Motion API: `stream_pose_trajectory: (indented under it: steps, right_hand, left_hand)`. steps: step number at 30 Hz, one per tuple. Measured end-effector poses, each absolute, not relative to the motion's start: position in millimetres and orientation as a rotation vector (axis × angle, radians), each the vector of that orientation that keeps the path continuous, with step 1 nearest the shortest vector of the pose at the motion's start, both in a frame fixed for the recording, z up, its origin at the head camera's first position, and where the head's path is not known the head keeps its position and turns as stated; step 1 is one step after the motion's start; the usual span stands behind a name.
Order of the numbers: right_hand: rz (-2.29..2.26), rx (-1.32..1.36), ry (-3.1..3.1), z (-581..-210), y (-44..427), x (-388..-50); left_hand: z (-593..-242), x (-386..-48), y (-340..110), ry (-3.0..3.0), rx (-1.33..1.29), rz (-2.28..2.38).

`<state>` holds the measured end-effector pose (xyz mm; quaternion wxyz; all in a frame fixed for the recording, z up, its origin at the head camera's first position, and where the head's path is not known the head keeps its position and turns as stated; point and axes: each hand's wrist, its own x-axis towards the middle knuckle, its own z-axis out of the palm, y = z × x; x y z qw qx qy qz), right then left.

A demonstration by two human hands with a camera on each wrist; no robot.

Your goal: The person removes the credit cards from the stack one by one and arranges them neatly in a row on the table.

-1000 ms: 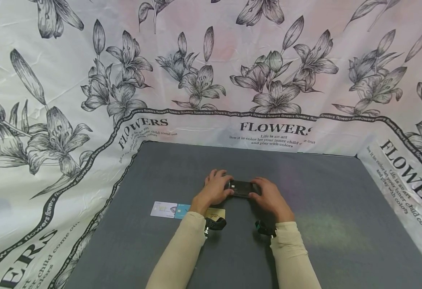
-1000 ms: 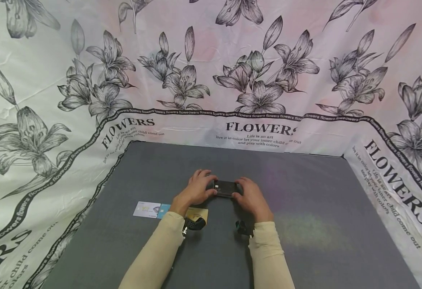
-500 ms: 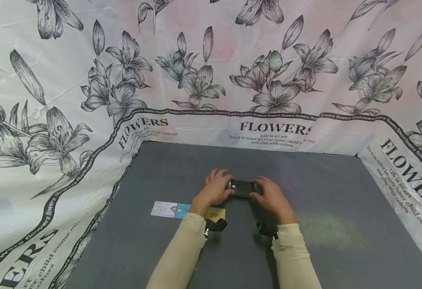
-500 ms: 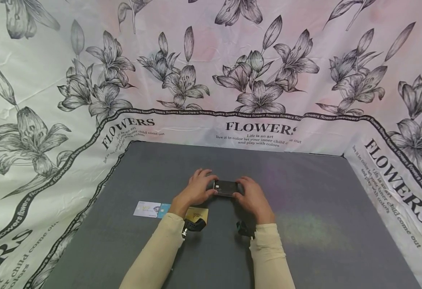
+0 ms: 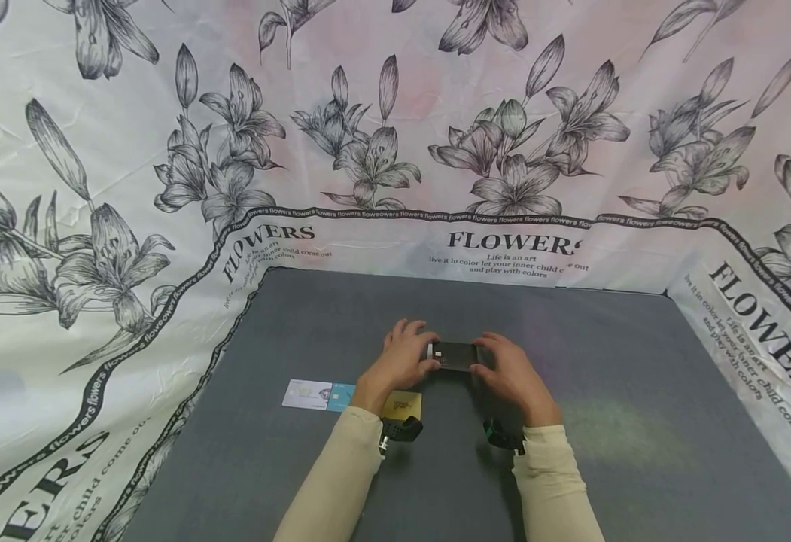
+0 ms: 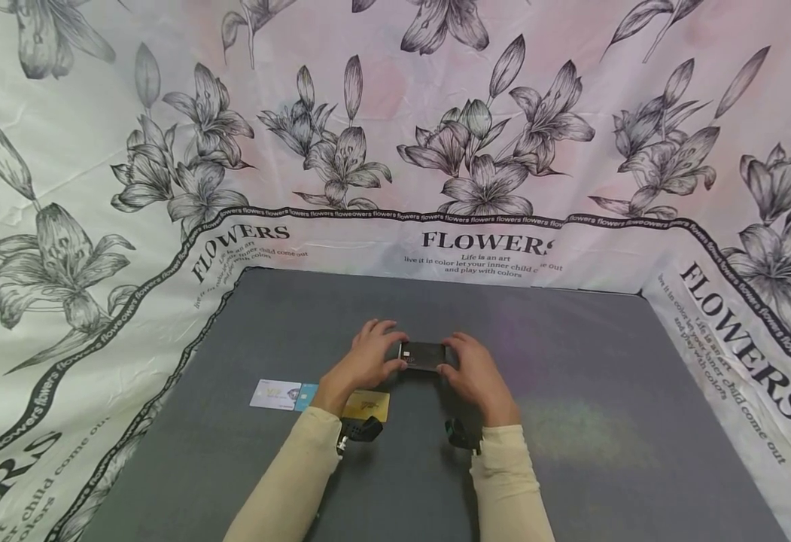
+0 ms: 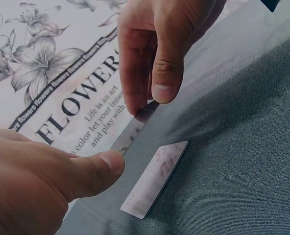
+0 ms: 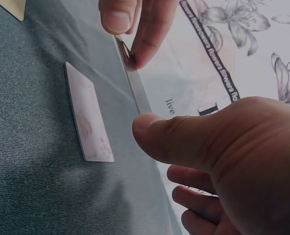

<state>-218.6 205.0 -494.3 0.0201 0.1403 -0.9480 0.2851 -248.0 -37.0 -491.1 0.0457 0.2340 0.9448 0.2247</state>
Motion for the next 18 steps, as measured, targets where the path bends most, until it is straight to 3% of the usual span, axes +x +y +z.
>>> stream_pose_trajectory:
  steps: [18]
  right_hand:
    - [0.884, 0.414, -2.957, -485, 208, -201]
  left_hand:
    - [-487, -233, -41, 2.871, 0.768, 0.742]
